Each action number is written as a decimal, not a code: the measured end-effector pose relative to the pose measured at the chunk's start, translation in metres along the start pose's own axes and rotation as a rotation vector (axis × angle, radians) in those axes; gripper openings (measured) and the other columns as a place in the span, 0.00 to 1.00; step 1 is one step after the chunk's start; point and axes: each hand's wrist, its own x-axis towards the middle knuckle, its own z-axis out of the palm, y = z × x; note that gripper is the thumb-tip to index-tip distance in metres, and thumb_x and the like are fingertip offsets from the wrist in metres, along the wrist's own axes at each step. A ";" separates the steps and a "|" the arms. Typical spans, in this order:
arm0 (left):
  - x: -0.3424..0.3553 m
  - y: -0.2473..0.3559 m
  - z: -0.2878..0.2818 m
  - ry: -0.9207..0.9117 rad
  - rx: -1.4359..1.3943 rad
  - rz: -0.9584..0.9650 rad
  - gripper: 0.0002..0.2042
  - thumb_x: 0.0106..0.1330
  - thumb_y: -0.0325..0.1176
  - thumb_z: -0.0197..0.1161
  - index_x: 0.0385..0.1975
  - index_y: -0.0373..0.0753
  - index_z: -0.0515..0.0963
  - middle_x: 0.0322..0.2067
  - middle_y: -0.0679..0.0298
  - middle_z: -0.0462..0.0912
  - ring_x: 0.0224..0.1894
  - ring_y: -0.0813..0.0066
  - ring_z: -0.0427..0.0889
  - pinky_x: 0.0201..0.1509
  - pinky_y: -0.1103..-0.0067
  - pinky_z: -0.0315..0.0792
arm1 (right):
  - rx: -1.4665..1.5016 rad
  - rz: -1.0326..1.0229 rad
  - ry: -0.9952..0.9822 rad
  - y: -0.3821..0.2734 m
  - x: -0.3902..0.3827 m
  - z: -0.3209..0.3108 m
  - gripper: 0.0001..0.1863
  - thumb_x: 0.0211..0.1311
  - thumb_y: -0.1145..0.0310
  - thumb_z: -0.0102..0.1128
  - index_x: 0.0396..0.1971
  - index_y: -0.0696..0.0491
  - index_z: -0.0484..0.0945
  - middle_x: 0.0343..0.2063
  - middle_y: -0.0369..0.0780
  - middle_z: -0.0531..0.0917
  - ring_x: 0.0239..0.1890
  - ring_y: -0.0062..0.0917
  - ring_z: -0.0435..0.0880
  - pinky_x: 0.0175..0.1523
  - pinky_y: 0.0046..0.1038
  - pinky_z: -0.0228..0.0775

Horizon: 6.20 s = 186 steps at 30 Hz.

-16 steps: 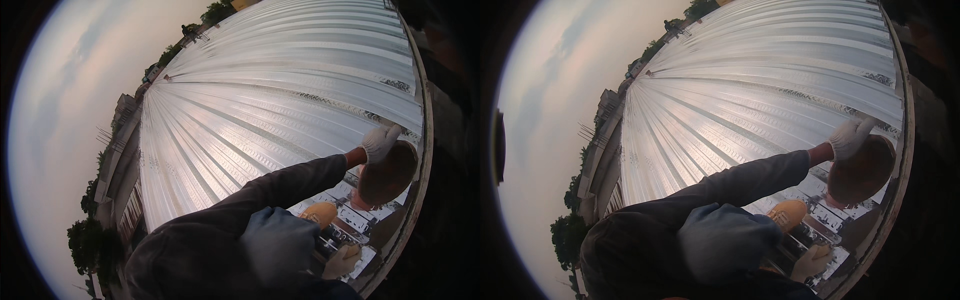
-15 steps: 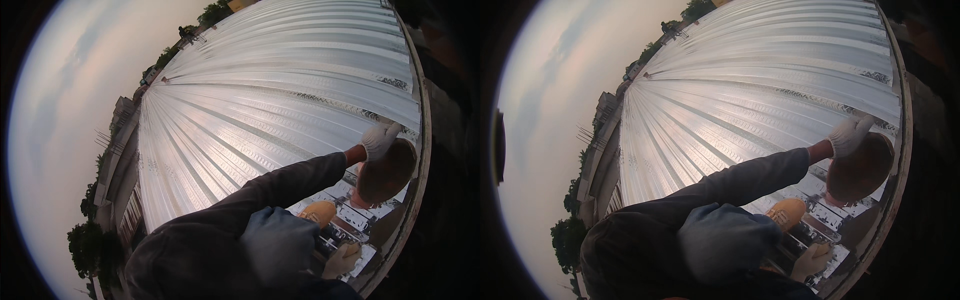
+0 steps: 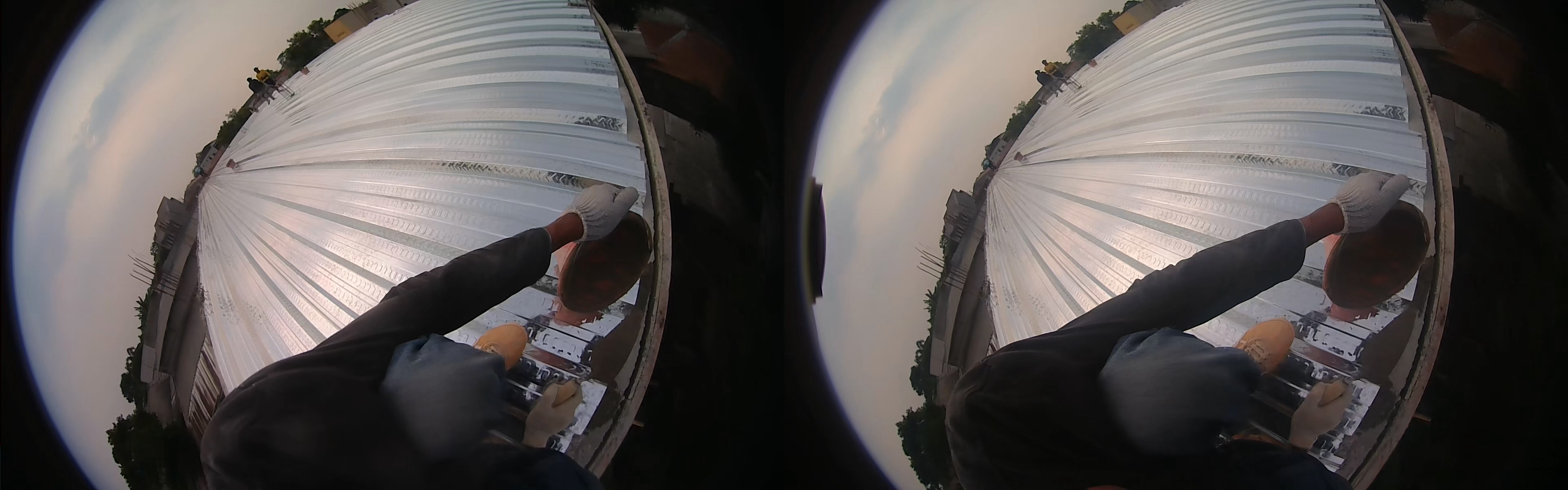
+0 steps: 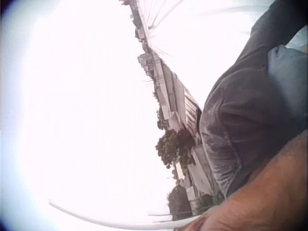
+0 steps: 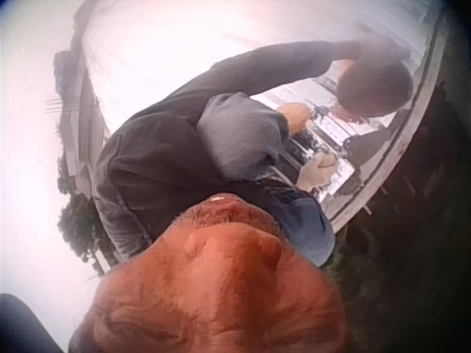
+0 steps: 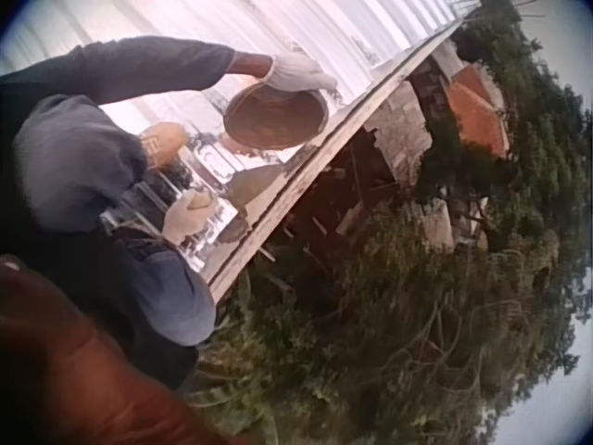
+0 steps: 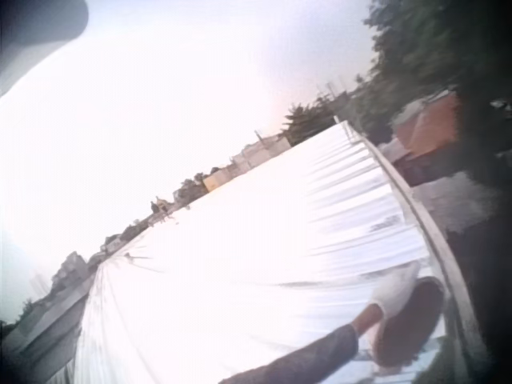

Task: The person scoops cement from a bucket using a trowel and applies it to a metal roof edge, smoothing it along the seam. The person repeatedly transfers material and spreads it along the roof perimeter.

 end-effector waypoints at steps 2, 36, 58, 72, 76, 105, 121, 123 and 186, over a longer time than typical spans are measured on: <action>0.001 0.008 0.006 -0.069 0.018 0.047 0.26 0.83 0.51 0.46 0.38 0.31 0.79 0.35 0.38 0.87 0.42 0.30 0.85 0.52 0.52 0.77 | 0.002 0.022 0.018 0.002 0.003 -0.007 0.31 0.68 0.68 0.67 0.69 0.63 0.77 0.52 0.54 0.89 0.53 0.50 0.91 0.59 0.44 0.81; 0.087 -0.012 0.029 -0.368 -0.140 -0.078 0.31 0.86 0.58 0.56 0.49 0.28 0.88 0.38 0.57 0.90 0.44 0.72 0.84 0.55 0.70 0.79 | -0.110 -0.132 0.247 0.002 0.004 -0.002 0.28 0.58 0.65 0.79 0.58 0.57 0.83 0.43 0.48 0.91 0.42 0.48 0.92 0.48 0.44 0.85; 0.173 -0.052 0.046 -0.471 -0.206 -0.439 0.41 0.87 0.63 0.51 0.82 0.30 0.65 0.77 0.48 0.73 0.75 0.56 0.76 0.80 0.66 0.70 | 0.007 0.083 0.190 -0.028 -0.011 -0.016 0.21 0.59 0.59 0.74 0.49 0.49 0.81 0.43 0.45 0.88 0.47 0.50 0.90 0.53 0.49 0.83; 0.192 -0.096 0.046 -0.435 0.103 -0.102 0.31 0.93 0.51 0.41 0.89 0.45 0.56 0.81 0.49 0.69 0.76 0.57 0.78 0.82 0.68 0.72 | 0.099 -0.023 0.424 -0.012 -0.024 -0.029 0.16 0.60 0.60 0.71 0.45 0.47 0.79 0.38 0.44 0.87 0.39 0.52 0.89 0.43 0.54 0.81; 0.198 -0.093 0.027 -0.431 0.300 0.127 0.31 0.93 0.52 0.40 0.89 0.46 0.56 0.79 0.47 0.72 0.75 0.54 0.79 0.82 0.67 0.72 | 0.214 -0.028 0.298 -0.012 -0.024 -0.033 0.16 0.61 0.59 0.72 0.45 0.46 0.79 0.38 0.45 0.87 0.39 0.52 0.90 0.43 0.52 0.81; 0.123 -0.020 0.051 -0.414 -0.179 -0.209 0.27 0.88 0.61 0.55 0.29 0.48 0.74 0.28 0.75 0.69 0.30 0.81 0.67 0.38 0.76 0.70 | 0.056 0.091 0.143 -0.013 -0.005 -0.017 0.24 0.61 0.55 0.75 0.57 0.46 0.87 0.50 0.43 0.91 0.59 0.44 0.89 0.69 0.47 0.77; 0.127 -0.017 0.058 -0.418 -0.199 -0.186 0.30 0.88 0.61 0.55 0.23 0.47 0.72 0.23 0.74 0.68 0.27 0.81 0.67 0.33 0.75 0.69 | 0.115 0.120 0.122 -0.019 -0.005 -0.023 0.26 0.61 0.55 0.76 0.58 0.47 0.86 0.47 0.44 0.91 0.55 0.46 0.91 0.63 0.46 0.81; 0.124 -0.010 0.059 -0.450 -0.133 -0.163 0.31 0.87 0.62 0.55 0.23 0.46 0.75 0.23 0.73 0.71 0.27 0.80 0.68 0.33 0.74 0.69 | 0.138 0.136 0.105 -0.019 -0.005 -0.026 0.26 0.60 0.55 0.77 0.58 0.48 0.86 0.47 0.44 0.91 0.55 0.46 0.90 0.63 0.47 0.81; -0.427 0.128 -0.597 1.003 -0.452 -1.909 0.26 0.67 0.50 0.74 0.54 0.35 0.83 0.46 0.51 0.91 0.50 0.51 0.92 0.52 0.58 0.85 | -0.472 0.707 -0.486 -0.769 0.201 -0.215 0.14 0.68 0.66 0.72 0.34 0.57 0.76 0.21 0.40 0.81 0.18 0.27 0.84 0.19 0.33 0.73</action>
